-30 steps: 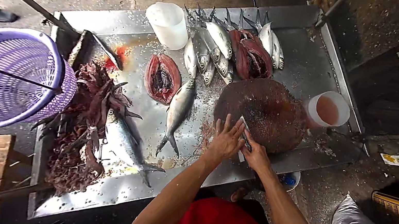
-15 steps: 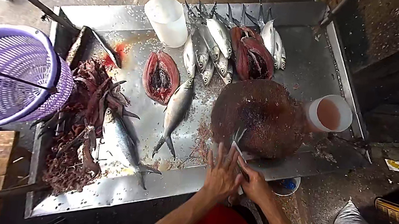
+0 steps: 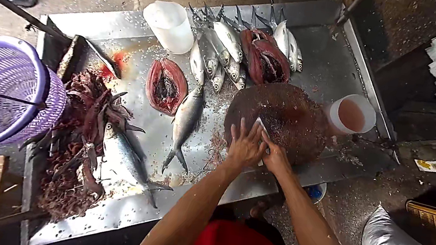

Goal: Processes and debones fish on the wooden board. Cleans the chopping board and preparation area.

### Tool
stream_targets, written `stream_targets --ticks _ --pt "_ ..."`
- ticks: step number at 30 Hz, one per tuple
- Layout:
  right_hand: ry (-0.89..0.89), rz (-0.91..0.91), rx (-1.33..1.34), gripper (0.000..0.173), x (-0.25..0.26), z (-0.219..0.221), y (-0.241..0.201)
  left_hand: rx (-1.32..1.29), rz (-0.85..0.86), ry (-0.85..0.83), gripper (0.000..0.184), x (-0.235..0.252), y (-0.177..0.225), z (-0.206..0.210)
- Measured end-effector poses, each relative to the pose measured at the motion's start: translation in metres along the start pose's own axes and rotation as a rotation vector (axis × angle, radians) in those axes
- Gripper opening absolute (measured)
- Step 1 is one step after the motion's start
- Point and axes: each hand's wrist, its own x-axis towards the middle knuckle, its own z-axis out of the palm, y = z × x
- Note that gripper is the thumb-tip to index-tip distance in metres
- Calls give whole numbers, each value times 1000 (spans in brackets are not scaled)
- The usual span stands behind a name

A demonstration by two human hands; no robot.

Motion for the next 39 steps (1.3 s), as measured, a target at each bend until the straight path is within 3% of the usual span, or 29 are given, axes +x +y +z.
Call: stream_targets --ticks 1,5,7,9,12,14,16,18,21,24,27,29,39 --pt "22 8 9 62 -3 5 0 16 -13 -10 71 -2 4 1" --pt "-66 -42 88 61 -66 25 8 10 -10 240 73 -83 16 31" --pt "-24 -67 37 58 -44 16 9 20 28 223 71 -60 12 20" --pt "20 17 -30 55 -1 -9 -6 22 41 89 69 1 7 -8" --pt "149 146 131 56 42 -49 -41 -69 7 200 64 67 -4 -66" --pt "237 48 646 57 29 -60 -53 -453 -54 387 57 58 -11 -108" --pt "78 -130 1151 57 -4 -58 -55 -1017 -167 497 49 30 -23 -125" --pt "-265 -293 1506 63 -40 -35 -45 -1544 -290 351 46 3 -29 -109" --pt "-600 -337 1719 49 -69 5 -42 -1880 -406 69 55 -22 -24 -91" --pt "-703 -294 1766 53 -78 35 -41 -1941 -385 0 55 -35 -20 -86" --pt "-706 -225 1822 53 -86 50 -39 -1930 -446 42 24 -39 -20 -72" --pt "-729 -221 1880 50 -85 54 -36 -1912 -463 51 17 -37 -23 -64" --pt "-752 -225 1868 53 -91 54 -23 -2008 -483 -15 24 -39 -22 -51"
